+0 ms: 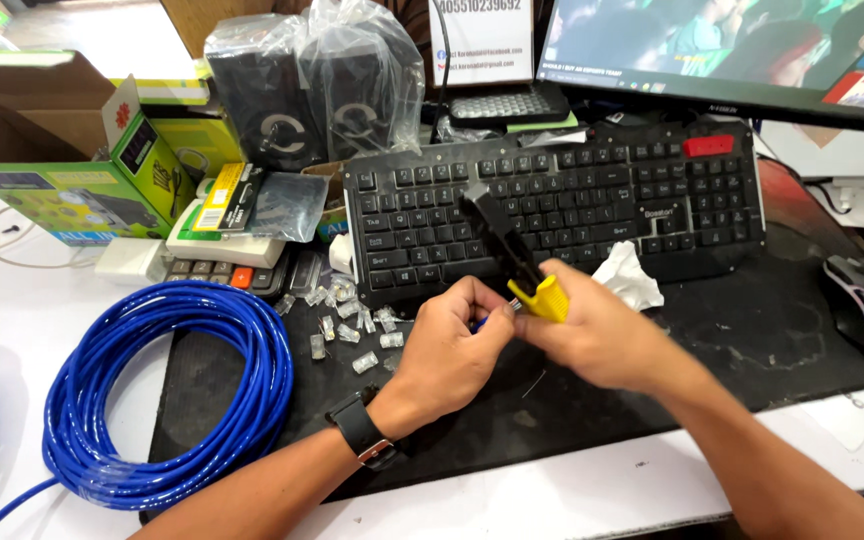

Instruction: The person prepares a blue ethernet cable at a desk, arranging the stripped wire conductors by hand, inserting them into an RJ45 connector, and using yellow-handled crimping pliers to crimp the connector onto the cable. They repeat the process on additional connectors, handling a coil of blue cable and loose connectors on the work mat.

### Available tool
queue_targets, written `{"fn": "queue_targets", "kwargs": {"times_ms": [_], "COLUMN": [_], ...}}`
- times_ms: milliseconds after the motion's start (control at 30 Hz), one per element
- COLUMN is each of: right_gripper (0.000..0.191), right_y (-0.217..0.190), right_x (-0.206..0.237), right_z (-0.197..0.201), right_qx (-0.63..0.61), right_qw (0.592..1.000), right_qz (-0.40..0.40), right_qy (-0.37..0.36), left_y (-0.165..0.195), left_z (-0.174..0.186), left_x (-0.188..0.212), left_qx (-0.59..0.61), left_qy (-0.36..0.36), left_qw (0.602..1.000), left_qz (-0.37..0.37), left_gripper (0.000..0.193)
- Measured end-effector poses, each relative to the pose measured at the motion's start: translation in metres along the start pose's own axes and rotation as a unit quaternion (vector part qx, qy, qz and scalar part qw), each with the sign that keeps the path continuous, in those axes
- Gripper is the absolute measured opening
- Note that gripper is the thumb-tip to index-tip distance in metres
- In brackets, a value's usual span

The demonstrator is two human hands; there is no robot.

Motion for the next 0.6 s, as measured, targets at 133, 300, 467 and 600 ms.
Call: {"fn": "queue_targets", "kwargs": {"times_ms": [133, 300, 467, 600], "right_gripper": [0.050, 0.087, 0.092, 0.094], "right_y": [-0.015, -0.025, -0.030, -0.026], "right_x": [0.008, 0.025, 0.025, 0.019], "right_z": [0.023, 0.043, 0.030, 0.009], "right_qx": [0.052, 0.114, 0.335, 0.405], "right_qw": [0.996, 0.990, 0.938, 0.910], "right_qz": [0.060, 0.004, -0.015, -0.007], "right_qy": [-0.036, -0.086, -0.089, -0.085], "left_y": [0.001, -0.003, -0.007, -0.007], "left_z": [0.005, 0.027, 0.044, 0.066], "left_x": [0.005, 0.003, 0.003, 0.012], "left_qx": [0.045, 0.106, 0.117, 0.092], "left_qy": [0.005, 0.018, 0.030, 0.054], "left_qw": [0.999, 0.994, 0.992, 0.994], "left_qz": [-0.022, -0.012, 0.022, 0.005], "left_gripper": [0.019, 0.020, 0.018, 0.018]}}
Point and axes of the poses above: each hand's wrist, its own x-axis away from the middle knuckle, its own z-axis out of the back of the hand, y = z × x, the point moved 6 cm from there along -x, towards the middle knuckle, and after that the axes turned 5 degrees about -x, right-handed, at the moved point
